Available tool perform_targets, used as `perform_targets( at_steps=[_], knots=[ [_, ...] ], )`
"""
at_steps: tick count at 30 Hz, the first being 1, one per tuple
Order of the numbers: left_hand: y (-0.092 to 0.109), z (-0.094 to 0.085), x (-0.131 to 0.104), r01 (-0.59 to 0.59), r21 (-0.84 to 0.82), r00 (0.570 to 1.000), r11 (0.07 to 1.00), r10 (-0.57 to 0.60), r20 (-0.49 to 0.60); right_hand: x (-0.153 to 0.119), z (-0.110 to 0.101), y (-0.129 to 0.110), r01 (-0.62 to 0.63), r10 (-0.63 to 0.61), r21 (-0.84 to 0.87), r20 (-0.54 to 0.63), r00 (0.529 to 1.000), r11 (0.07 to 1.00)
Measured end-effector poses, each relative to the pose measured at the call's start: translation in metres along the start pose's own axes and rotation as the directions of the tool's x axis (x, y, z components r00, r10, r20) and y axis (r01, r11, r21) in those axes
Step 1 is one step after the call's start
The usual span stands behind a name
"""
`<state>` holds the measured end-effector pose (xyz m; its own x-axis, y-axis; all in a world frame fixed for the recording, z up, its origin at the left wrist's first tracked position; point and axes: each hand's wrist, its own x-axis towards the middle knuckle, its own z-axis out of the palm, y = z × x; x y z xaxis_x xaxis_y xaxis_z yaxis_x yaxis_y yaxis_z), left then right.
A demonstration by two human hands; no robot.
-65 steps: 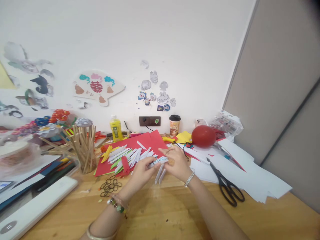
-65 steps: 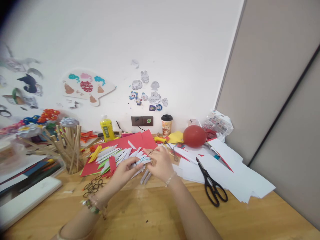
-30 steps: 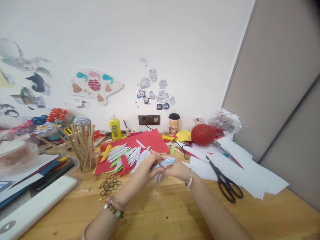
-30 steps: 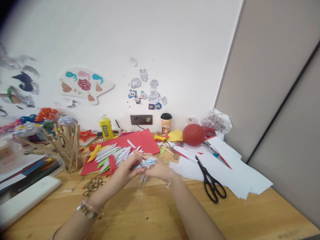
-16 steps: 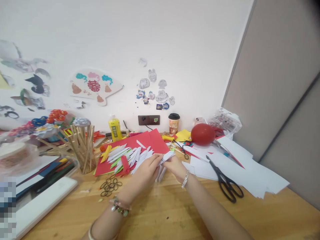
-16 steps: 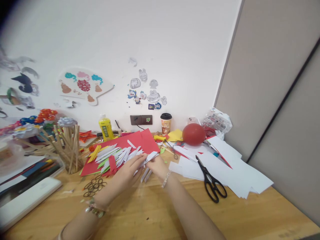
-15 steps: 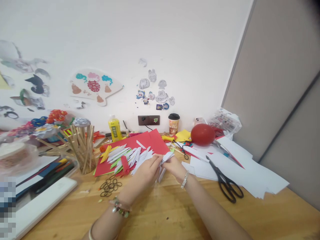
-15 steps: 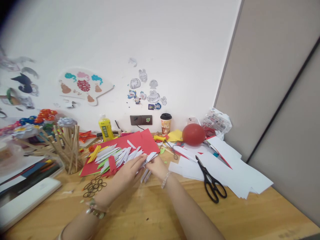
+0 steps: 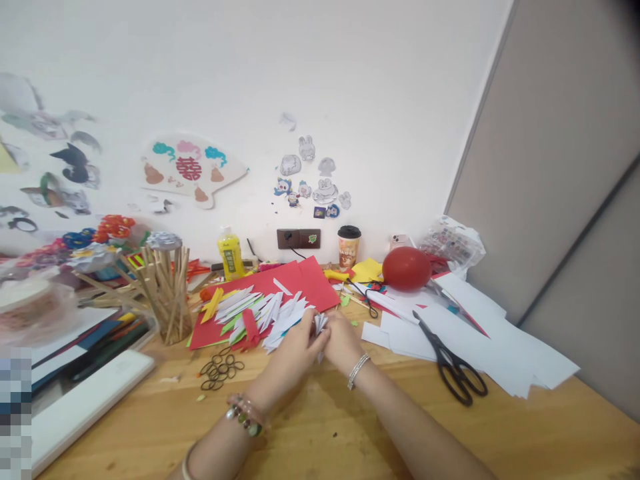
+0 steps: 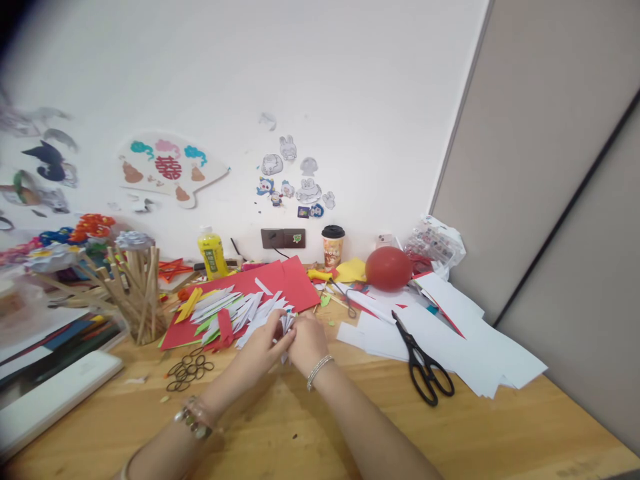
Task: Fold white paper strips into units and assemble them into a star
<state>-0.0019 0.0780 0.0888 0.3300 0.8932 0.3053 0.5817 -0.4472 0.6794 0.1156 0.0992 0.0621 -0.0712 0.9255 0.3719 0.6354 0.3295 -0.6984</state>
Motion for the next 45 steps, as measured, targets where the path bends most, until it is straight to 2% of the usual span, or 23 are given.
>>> perform_targets(
  at_steps=[4, 7, 10, 12, 15, 18, 19, 21, 24, 28, 33, 37, 41, 45],
  knots=[
    [-0.011, 0.010, 0.007, 0.125, 0.015, 0.982, 0.992, -0.121, -0.142, 0.002, 0.002, 0.004, 0.071, -0.070, 0.023, -0.021, 0.997, 0.997],
    [-0.017, 0.016, 0.010, 0.120, -0.033, 0.963, 0.992, -0.124, -0.237, 0.003, 0.000, 0.006, 0.024, -0.020, 0.094, -0.042, 0.999, 0.995],
    [-0.019, 0.016, 0.012, 0.118, -0.107, 0.947, 0.987, -0.144, -0.286, 0.004, -0.002, 0.006, -0.027, 0.039, 0.110, -0.107, 0.993, 0.994],
    [-0.019, 0.016, 0.013, 0.130, -0.166, 0.939, 0.978, -0.175, -0.297, 0.003, -0.003, 0.006, 0.010, 0.001, 0.070, -0.167, 0.986, 0.997],
    [-0.017, 0.014, 0.013, 0.138, -0.293, 0.947, 0.946, -0.213, -0.242, 0.000, -0.005, 0.005, 0.199, -0.199, -0.020, -0.222, 0.955, 0.980],
    [-0.015, 0.010, 0.012, 0.165, -0.408, 0.976, 0.898, -0.209, -0.064, 0.000, -0.012, 0.003, 0.369, -0.387, -0.125, -0.183, 0.904, 0.921],
    [-0.014, 0.008, 0.012, 0.165, -0.405, 0.980, 0.899, -0.195, -0.034, 0.000, -0.014, 0.003, 0.396, -0.418, -0.154, -0.158, 0.895, 0.905],
    [-0.014, 0.006, 0.012, 0.128, -0.331, 0.987, 0.935, -0.154, -0.053, 0.000, -0.020, 0.001, 0.424, -0.451, -0.200, -0.122, 0.884, 0.884],
    [-0.015, 0.003, 0.012, 0.049, -0.148, 0.991, 0.988, -0.067, -0.117, 0.000, -0.027, -0.002, 0.446, -0.481, -0.253, -0.092, 0.872, 0.858],
    [-0.016, -0.002, 0.011, 0.016, 0.001, 0.997, 1.000, -0.016, -0.074, 0.000, -0.034, -0.007, 0.472, -0.509, -0.291, -0.063, 0.858, 0.832],
    [-0.011, -0.009, 0.006, -0.069, -0.007, 0.998, 0.998, 0.069, 0.004, 0.000, -0.042, -0.012, 0.459, -0.486, -0.302, -0.017, 0.874, 0.836],
    [-0.010, -0.010, 0.006, -0.073, -0.055, 0.996, 0.996, 0.075, 0.037, 0.001, -0.043, -0.011, 0.468, -0.487, -0.287, 0.005, 0.873, 0.836],
    [-0.011, -0.012, 0.006, -0.109, -0.147, 0.989, 0.983, 0.122, 0.083, 0.003, -0.040, -0.006, 0.456, -0.460, -0.140, 0.006, 0.888, 0.879],
    [-0.009, -0.016, 0.004, -0.129, -0.232, 0.982, 0.964, 0.156, 0.102, 0.004, -0.042, -0.002, 0.360, -0.376, 0.181, 0.059, 0.925, 0.915]
  ],
)
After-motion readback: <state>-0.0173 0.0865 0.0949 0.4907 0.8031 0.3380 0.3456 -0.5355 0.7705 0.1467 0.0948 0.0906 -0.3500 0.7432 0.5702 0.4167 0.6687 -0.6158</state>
